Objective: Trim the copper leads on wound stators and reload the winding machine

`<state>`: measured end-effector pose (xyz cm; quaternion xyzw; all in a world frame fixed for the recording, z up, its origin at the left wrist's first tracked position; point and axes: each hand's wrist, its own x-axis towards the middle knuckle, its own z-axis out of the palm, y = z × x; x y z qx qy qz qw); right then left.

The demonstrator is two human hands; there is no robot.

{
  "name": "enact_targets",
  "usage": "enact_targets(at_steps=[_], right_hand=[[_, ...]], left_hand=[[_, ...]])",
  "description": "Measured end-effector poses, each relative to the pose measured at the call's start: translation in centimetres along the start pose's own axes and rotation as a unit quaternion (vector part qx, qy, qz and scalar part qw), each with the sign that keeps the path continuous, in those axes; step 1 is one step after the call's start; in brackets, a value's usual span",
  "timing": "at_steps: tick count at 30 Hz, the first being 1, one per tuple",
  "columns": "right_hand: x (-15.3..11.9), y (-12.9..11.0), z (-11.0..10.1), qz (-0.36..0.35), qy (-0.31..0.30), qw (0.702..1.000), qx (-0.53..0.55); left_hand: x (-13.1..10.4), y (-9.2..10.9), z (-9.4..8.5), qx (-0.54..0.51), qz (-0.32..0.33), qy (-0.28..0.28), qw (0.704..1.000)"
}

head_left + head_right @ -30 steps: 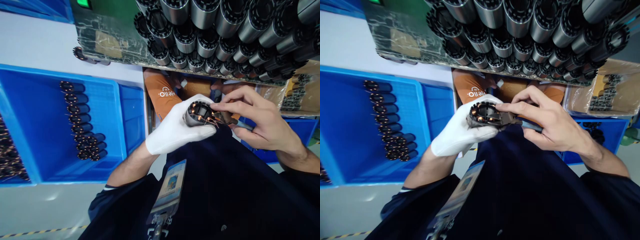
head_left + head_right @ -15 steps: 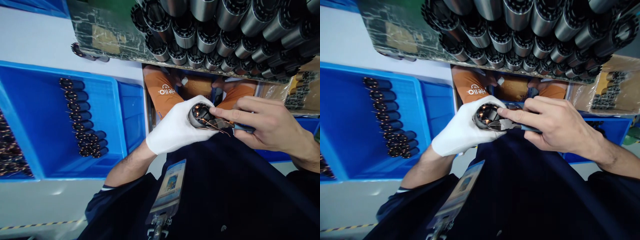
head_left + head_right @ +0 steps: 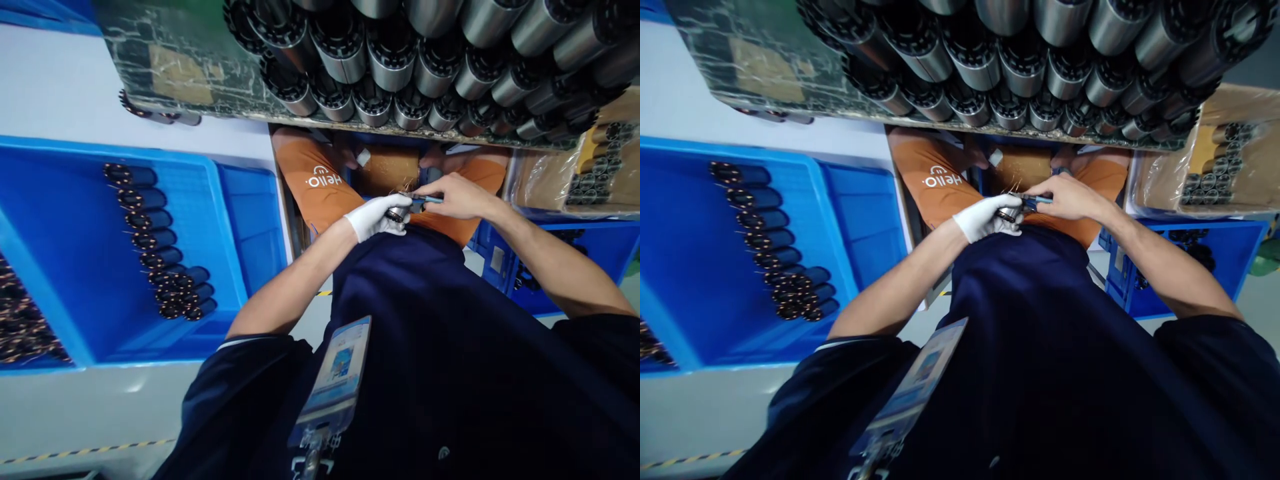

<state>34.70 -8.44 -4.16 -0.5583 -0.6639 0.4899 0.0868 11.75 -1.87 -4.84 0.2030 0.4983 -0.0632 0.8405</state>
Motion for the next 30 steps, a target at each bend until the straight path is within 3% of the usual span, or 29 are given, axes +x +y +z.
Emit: enact_targets(at_steps=[2,5,12,18,24,28,30], right_hand=[[0.4,1.1,0.8,0.001,-0.017,0.999,0.027],[-0.5,0.7,0.6,-0.013,0.002,0.998,0.059],[-3.8,-4.1,-3.5,0.000,0.048,0.999,0.019],[-6.4,-7.3,-4.1,-0.067,0.135,0.984,-0.099],[-7.2,-8.7,-3.5,-0.090,0.159,0.972,-0.146],[-7.3,-9.3,-3.8,-0.069,0.151,0.981,-0.096],[-7.6,-9.7,-4.1,-0.091,0.157,0.979,-0.098]], left_hand=[[0.8,-0.8,-0.2,0.000,-0.003,-0.007,1.000],[0.3,-1.2,-0.3,0.008,0.017,-0.019,1.000],[-3.2,1.1,0.7,0.073,0.133,-0.106,0.983],[-6.6,2.5,2.1,0.207,0.250,-0.075,0.943],[-8.3,2.0,3.0,0.329,0.324,-0.029,0.887],[-9.7,2.0,3.7,0.463,0.357,0.028,0.811],[-10.5,2.2,4.0,0.485,0.368,0.034,0.793]])
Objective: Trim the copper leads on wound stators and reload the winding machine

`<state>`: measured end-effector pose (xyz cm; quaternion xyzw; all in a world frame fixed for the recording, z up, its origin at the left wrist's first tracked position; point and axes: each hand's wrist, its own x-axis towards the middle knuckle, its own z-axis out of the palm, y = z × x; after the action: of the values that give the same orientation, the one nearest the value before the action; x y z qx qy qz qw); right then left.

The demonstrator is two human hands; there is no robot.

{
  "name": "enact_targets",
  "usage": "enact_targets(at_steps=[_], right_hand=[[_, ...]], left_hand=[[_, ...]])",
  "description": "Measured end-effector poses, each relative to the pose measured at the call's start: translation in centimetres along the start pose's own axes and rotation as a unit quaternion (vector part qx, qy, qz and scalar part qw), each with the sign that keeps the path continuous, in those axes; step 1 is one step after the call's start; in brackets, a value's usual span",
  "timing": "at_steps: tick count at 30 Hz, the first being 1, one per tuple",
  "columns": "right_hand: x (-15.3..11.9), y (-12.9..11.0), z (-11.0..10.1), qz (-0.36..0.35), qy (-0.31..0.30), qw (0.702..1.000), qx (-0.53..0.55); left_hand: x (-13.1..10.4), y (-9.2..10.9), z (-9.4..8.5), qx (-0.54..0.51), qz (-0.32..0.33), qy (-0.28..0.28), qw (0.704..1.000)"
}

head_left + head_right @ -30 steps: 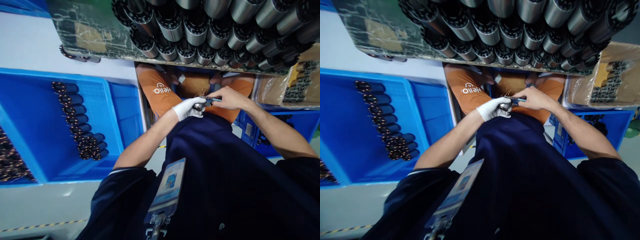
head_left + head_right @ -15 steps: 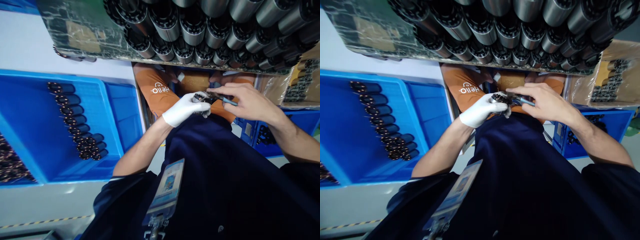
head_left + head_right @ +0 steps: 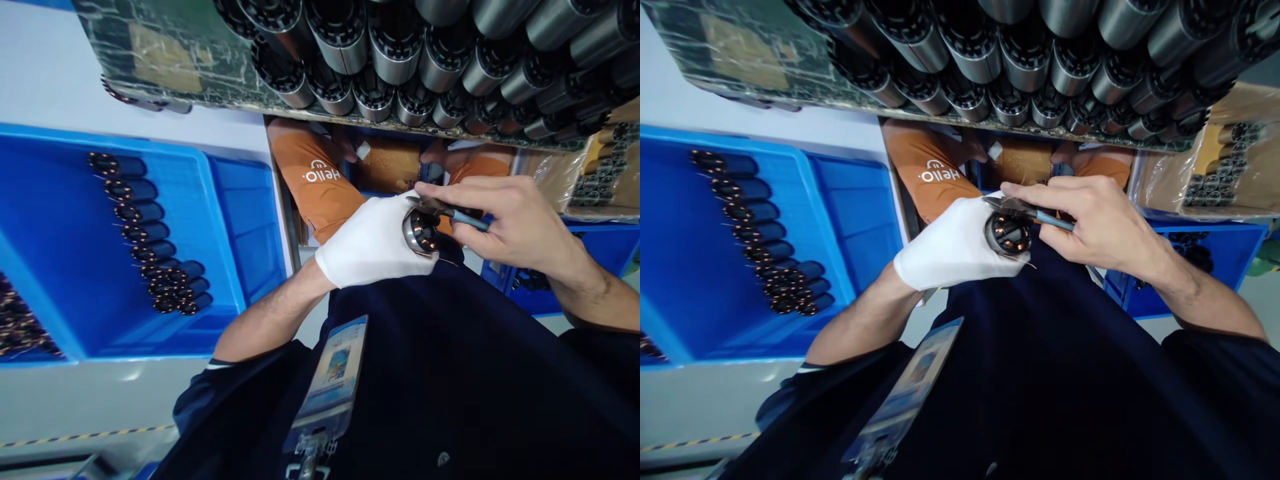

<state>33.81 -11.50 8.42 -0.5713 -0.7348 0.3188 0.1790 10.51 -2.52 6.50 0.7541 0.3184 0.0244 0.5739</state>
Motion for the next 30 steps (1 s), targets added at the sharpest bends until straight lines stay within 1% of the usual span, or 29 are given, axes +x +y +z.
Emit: enact_targets(at_steps=[2,5,7,9,12,14,16,18,21,23,25,27,30], right_hand=[[-0.3,-0.3,-0.4,-0.020,0.001,0.999,-0.034],[-0.7,-0.5,-0.5,-0.039,-0.011,0.997,-0.072],[-0.7,-0.4,-0.4,-0.036,-0.022,0.998,-0.047],[-0.5,-0.2,-0.3,-0.017,-0.030,0.999,-0.001],[-0.2,0.2,-0.5,0.000,-0.032,0.999,0.033],[-0.4,0.1,-0.9,-0.010,-0.025,1.000,0.014],[-0.8,-0.2,-1.1,-0.023,-0.016,1.000,-0.012],[-1.3,-0.6,-1.1,-0.037,-0.008,0.998,-0.040],[-1.5,-1.1,-0.8,-0.062,0.004,0.995,-0.074],[-1.3,-1.1,-0.6,-0.072,0.008,0.995,-0.062],[-1.1,-1.2,-0.7,-0.076,0.007,0.997,-0.028],[-0.9,-1.3,-1.0,-0.076,-0.001,0.997,-0.015],[-0.8,-1.8,-1.5,-0.064,-0.022,0.996,-0.064]], left_hand=[[-0.3,0.6,-0.3,-0.022,0.002,0.001,1.000],[-0.5,0.9,-0.4,-0.064,-0.012,-0.016,0.998],[-0.4,0.8,-0.2,-0.090,-0.020,-0.029,0.995],[-0.3,0.5,0.0,-0.139,-0.032,-0.047,0.989],[-0.1,0.2,0.0,-0.248,-0.062,-0.083,0.963],[0.0,0.1,-0.3,-0.304,-0.085,-0.101,0.944],[0.1,0.0,-0.5,-0.329,-0.100,-0.101,0.934],[0.1,0.0,-0.5,-0.329,-0.098,-0.087,0.935],[-0.1,0.1,-0.1,-0.269,-0.075,-0.051,0.959],[-0.3,0.3,0.3,-0.199,-0.061,-0.024,0.978],[-0.4,0.6,0.4,-0.148,-0.047,-0.010,0.988],[-0.5,0.9,0.3,-0.144,-0.044,-0.020,0.988],[-0.3,0.9,0.1,-0.180,-0.051,-0.035,0.982]])
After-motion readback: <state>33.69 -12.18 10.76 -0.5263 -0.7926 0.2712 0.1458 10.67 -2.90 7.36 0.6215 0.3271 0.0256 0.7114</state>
